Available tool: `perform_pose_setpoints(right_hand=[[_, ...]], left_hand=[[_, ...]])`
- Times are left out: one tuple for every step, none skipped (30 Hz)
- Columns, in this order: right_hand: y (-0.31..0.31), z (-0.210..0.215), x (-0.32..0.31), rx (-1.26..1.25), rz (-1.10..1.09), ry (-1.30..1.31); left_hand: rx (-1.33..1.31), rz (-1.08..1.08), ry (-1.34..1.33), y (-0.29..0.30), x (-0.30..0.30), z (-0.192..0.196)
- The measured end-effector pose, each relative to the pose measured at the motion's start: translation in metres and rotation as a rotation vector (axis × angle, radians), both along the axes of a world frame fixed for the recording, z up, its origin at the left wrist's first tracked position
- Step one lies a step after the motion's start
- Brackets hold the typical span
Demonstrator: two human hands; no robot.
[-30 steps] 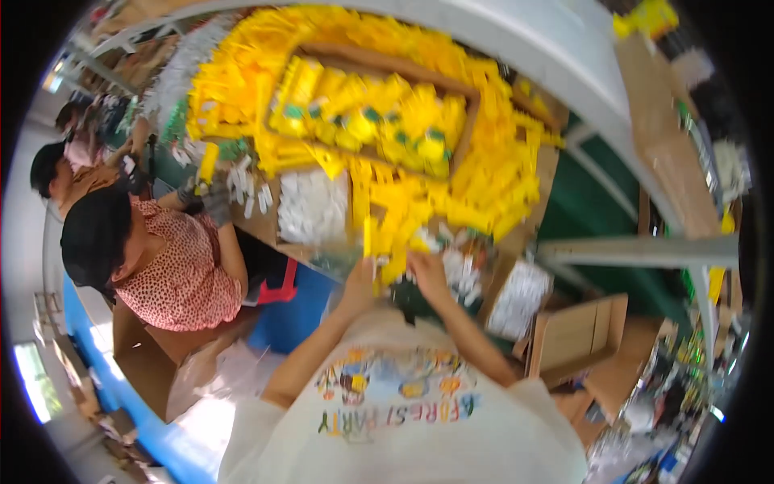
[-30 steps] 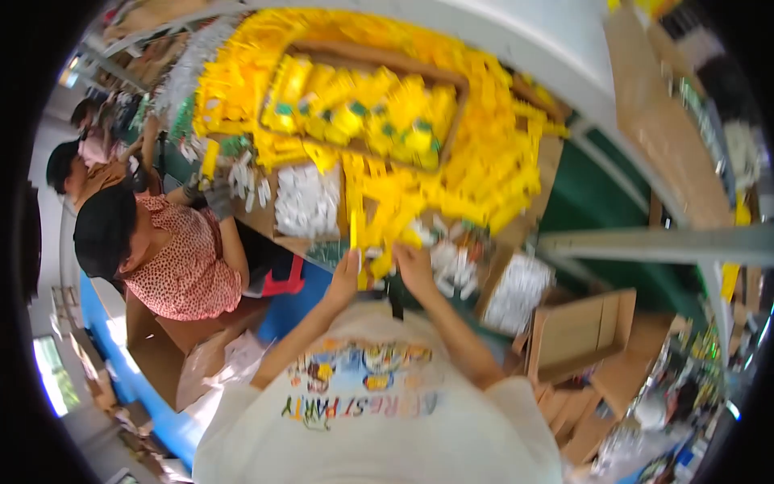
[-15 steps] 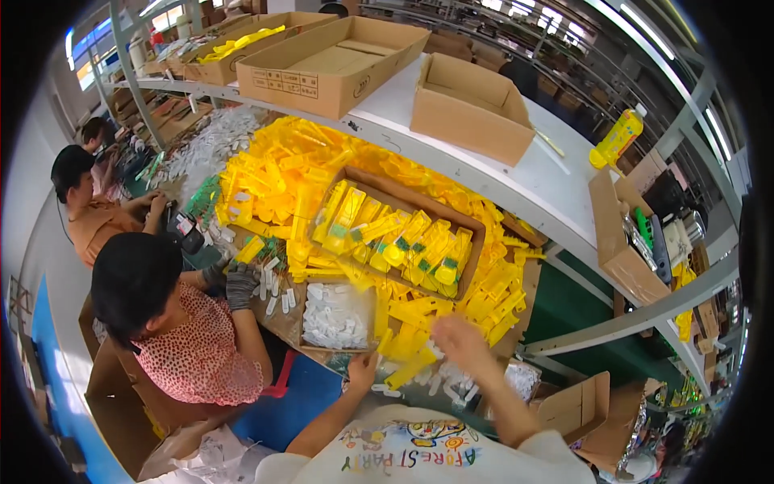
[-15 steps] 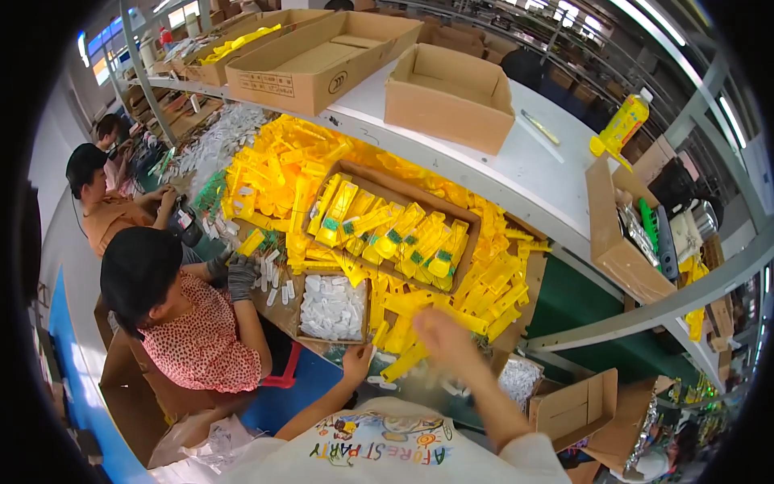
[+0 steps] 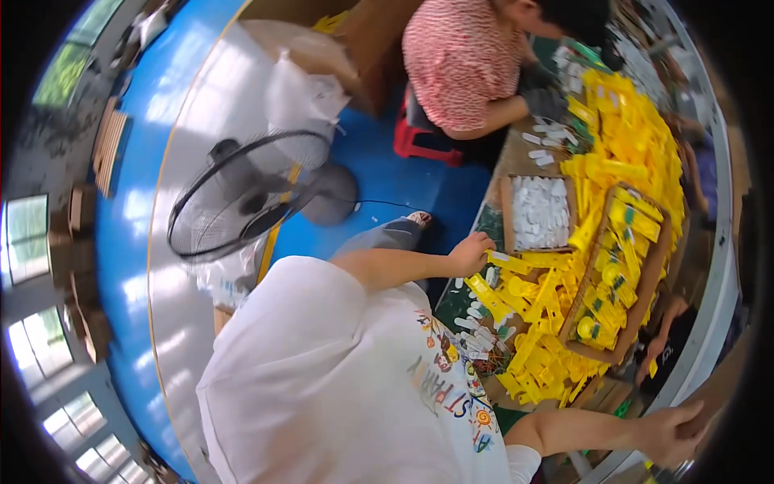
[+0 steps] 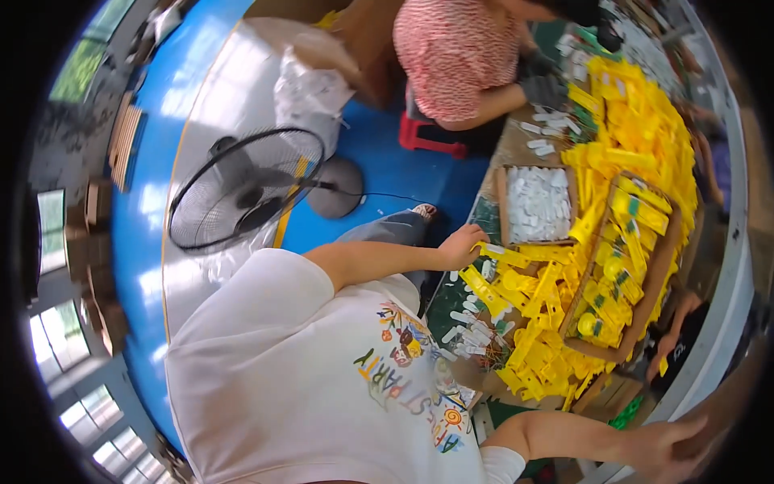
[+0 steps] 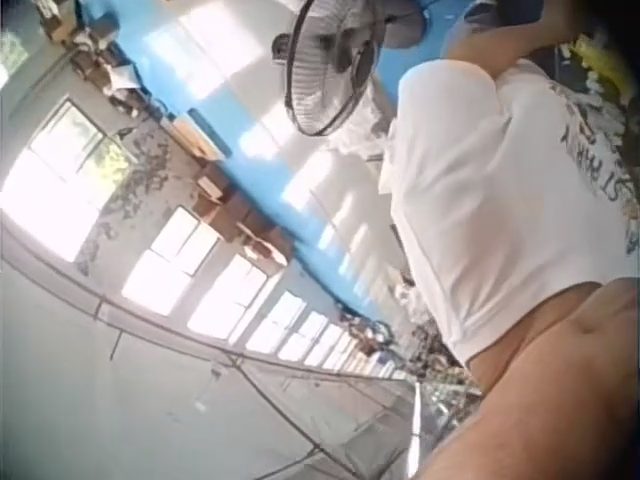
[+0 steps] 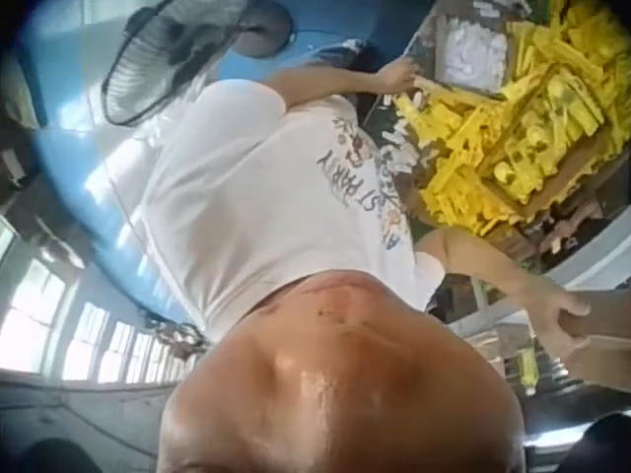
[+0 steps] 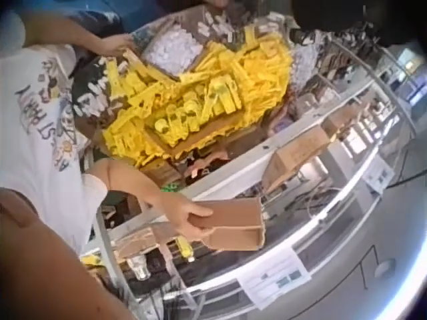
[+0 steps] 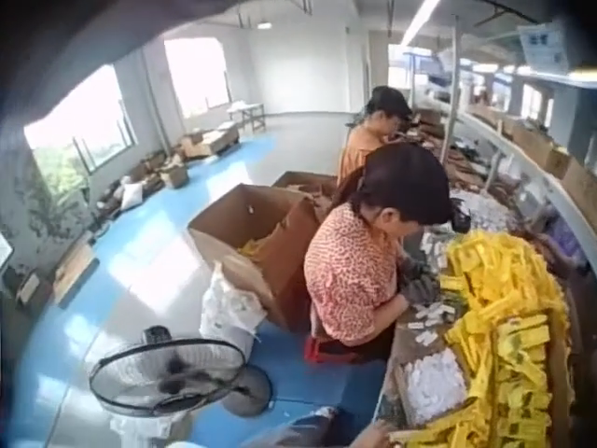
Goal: Assembling electronic circuit boards into yellow plastic housings and organizing the finished units into boxes.
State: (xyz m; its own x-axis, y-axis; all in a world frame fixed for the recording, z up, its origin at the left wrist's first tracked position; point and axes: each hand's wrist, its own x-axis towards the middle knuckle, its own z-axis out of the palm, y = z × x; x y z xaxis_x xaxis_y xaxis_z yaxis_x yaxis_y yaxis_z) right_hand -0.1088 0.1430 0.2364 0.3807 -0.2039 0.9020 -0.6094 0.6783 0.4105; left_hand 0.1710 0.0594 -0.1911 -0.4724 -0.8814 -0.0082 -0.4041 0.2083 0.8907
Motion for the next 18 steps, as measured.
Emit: perform_pose_setpoints(right_hand=[[-0.009, -0.012, 0.029, -0.024, 0.05, 0.019], [-0.016, -0.026, 0.053, -0.051, 0.096, 0.041], [-0.025, -0.046, 0.079, -0.033, 0.307, -0.108], [-0.036, -0.065, 0.102, -0.013, 0.517, -0.254], [-0.047, -0.077, 0.119, 0.131, 0.806, -0.292], [-0.069, -0.081, 0.138, 0.2, 1.091, -0.164], [-0.075, -0.085, 0.156, 0.204, 1.136, -0.162], [-0.077, -0.092, 0.174, 0.299, 1.083, -0.147], [-0.08, -0.097, 0.189, 0.392, 1.04, -0.127], [-0.09, -0.1, 0.202, 0.396, 1.105, -0.12], [-0.098, -0.101, 0.212, 0.414, 1.164, -0.17], [-0.105, -0.102, 0.222, 0.434, 1.228, -0.219], [-0.111, -0.103, 0.232, 0.441, 1.27, -0.211], [-0.117, -0.106, 0.241, 0.466, 1.475, -0.332], [-0.123, -0.11, 0.249, 0.491, 1.671, -0.458], [-0.13, -0.116, 0.252, 0.571, 1.725, -0.477], [-0.134, -0.122, 0.258, 0.581, 1.757, -0.472], [-0.138, -0.126, 0.268, 0.612, 1.72, -0.521]], left_hand=[[0.038, 0.067, -0.007, 0.007, 0.008, 0.009], [-0.08, 0.158, -0.041, 0.012, 0.017, 0.017], [-0.079, 0.2, -0.048, 0.015, 0.028, 0.029], [-0.057, 0.201, -0.02, 0.014, 0.042, 0.044], [-0.036, 0.203, 0.01, 0.014, 0.055, 0.052], [-0.048, 0.226, 0.076, 0.014, 0.07, 0.053], [-0.049, 0.271, 0.073, 0.014, 0.087, 0.062], [0.05, 0.194, 0.067, 0.015, 0.106, 0.071], [0.149, 0.128, 0.064, 0.02, 0.125, 0.078], [0.177, 0.184, 0.059, 0.031, 0.141, 0.067], [0.177, 0.23, 0.06, 0.041, 0.16, 0.067], [0.241, 0.27, 0.002, 0.056, 0.182, 0.07], [0.306, 0.3, -0.051, 0.071, 0.202, 0.073], [0.318, 0.38, -0.062, 0.088, 0.221, 0.068], [0.33, 0.453, -0.073, 0.106, 0.239, 0.063], [0.348, 0.533, -0.12, 0.124, 0.259, 0.065], [0.37, 0.61, -0.167, 0.144, 0.277, 0.066], [0.399, 0.688, -0.164, 0.16, 0.292, 0.064]])
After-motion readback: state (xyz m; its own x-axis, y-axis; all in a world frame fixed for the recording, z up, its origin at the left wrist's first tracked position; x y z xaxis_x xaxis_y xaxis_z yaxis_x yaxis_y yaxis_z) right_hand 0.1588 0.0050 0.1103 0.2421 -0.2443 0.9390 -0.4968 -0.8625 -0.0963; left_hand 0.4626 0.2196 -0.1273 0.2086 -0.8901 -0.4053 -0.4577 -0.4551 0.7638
